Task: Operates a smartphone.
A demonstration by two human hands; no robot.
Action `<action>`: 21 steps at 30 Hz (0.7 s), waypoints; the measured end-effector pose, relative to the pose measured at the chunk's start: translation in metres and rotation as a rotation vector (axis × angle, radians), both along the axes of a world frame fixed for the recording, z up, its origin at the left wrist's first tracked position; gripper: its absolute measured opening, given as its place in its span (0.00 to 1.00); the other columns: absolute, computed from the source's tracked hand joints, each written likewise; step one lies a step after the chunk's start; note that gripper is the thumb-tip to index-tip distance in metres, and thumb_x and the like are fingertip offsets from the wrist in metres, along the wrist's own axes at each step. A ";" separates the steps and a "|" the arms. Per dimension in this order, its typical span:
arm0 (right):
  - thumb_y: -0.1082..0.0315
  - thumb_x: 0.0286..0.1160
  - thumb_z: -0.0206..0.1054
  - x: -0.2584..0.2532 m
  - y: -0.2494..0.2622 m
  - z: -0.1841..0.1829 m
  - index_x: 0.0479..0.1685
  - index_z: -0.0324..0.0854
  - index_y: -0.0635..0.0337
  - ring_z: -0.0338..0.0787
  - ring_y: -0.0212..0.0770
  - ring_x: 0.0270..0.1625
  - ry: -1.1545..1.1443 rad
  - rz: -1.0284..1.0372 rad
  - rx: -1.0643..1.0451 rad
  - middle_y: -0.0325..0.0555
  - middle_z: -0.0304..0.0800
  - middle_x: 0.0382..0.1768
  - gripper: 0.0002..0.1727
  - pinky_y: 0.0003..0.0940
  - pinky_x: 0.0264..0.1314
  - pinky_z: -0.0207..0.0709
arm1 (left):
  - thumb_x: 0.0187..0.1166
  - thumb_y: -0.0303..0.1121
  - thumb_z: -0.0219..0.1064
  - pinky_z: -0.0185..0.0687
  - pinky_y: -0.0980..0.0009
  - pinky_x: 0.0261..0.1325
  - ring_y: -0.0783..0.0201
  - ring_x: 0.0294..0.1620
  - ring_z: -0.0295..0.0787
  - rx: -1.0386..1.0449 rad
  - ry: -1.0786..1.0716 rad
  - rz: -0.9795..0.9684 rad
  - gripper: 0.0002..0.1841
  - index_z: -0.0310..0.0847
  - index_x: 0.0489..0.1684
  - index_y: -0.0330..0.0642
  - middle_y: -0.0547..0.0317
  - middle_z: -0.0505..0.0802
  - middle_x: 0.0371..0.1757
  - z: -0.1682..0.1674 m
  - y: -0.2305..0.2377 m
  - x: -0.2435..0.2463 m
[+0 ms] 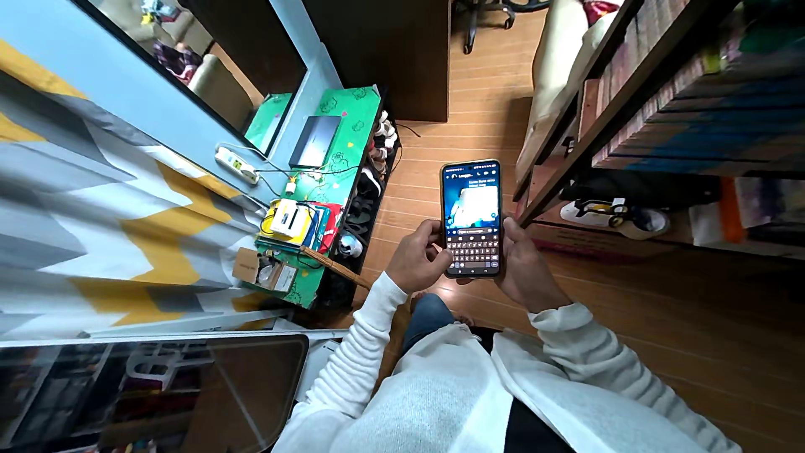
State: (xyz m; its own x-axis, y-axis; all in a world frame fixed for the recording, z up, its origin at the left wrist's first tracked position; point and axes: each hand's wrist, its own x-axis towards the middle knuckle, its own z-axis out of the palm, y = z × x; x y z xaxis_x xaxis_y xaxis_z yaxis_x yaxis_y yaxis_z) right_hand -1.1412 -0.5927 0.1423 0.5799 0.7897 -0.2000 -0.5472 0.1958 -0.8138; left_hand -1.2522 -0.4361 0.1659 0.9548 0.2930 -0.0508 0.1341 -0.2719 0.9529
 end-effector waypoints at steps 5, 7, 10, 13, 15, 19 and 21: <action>0.40 0.89 0.40 0.002 0.000 -0.001 0.79 0.59 0.44 0.97 0.46 0.45 -0.009 0.024 0.017 0.45 0.93 0.54 0.28 0.41 0.30 0.93 | 0.74 0.25 0.63 0.88 0.68 0.43 0.67 0.37 0.90 0.032 0.007 -0.003 0.22 0.72 0.67 0.25 0.45 0.92 0.50 0.002 0.000 0.000; 0.42 0.91 0.36 0.002 0.001 -0.001 0.78 0.60 0.44 0.97 0.46 0.45 -0.007 0.028 0.018 0.45 0.93 0.53 0.27 0.41 0.30 0.93 | 0.74 0.25 0.63 0.88 0.69 0.43 0.67 0.37 0.90 0.035 0.005 -0.002 0.22 0.72 0.67 0.25 0.46 0.92 0.50 0.002 0.001 0.000; 0.43 0.92 0.35 0.001 0.001 -0.001 0.78 0.61 0.43 0.97 0.45 0.46 -0.016 0.023 0.012 0.44 0.93 0.53 0.27 0.40 0.31 0.93 | 0.74 0.25 0.63 0.88 0.69 0.42 0.68 0.36 0.90 0.027 0.001 0.002 0.22 0.72 0.67 0.25 0.46 0.92 0.50 0.002 0.001 -0.001; 0.40 0.90 0.37 0.001 0.002 0.000 0.79 0.60 0.43 0.97 0.46 0.46 -0.022 0.027 0.004 0.45 0.93 0.54 0.28 0.40 0.31 0.93 | 0.74 0.24 0.63 0.87 0.71 0.42 0.69 0.35 0.89 0.023 -0.001 0.004 0.21 0.72 0.66 0.26 0.47 0.92 0.49 0.001 0.001 -0.001; 0.39 0.90 0.38 0.001 0.002 0.000 0.79 0.60 0.42 0.97 0.45 0.47 -0.020 0.029 -0.002 0.44 0.92 0.54 0.28 0.40 0.31 0.93 | 0.74 0.25 0.63 0.87 0.71 0.42 0.69 0.35 0.89 0.019 0.001 0.000 0.21 0.72 0.66 0.26 0.47 0.92 0.49 0.001 0.001 -0.001; 0.40 0.91 0.36 0.000 0.001 0.000 0.78 0.61 0.43 0.97 0.46 0.47 -0.019 0.030 0.007 0.44 0.93 0.54 0.28 0.41 0.32 0.93 | 0.74 0.25 0.63 0.88 0.70 0.42 0.69 0.36 0.90 0.027 -0.001 -0.007 0.21 0.72 0.65 0.26 0.47 0.92 0.49 0.002 0.001 -0.001; 0.40 0.91 0.36 0.000 0.001 0.000 0.78 0.61 0.44 0.97 0.46 0.46 -0.018 0.028 0.004 0.45 0.93 0.54 0.28 0.40 0.31 0.93 | 0.73 0.25 0.63 0.88 0.70 0.42 0.69 0.36 0.90 0.029 -0.002 -0.009 0.22 0.72 0.66 0.25 0.47 0.92 0.49 0.002 0.001 -0.001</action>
State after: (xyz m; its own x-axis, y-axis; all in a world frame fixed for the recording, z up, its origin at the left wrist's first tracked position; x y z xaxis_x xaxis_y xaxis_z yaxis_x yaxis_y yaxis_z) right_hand -1.1410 -0.5918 0.1427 0.5614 0.8062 -0.1870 -0.5378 0.1837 -0.8228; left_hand -1.2531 -0.4348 0.1677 0.9573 0.2861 -0.0407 0.1301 -0.3007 0.9448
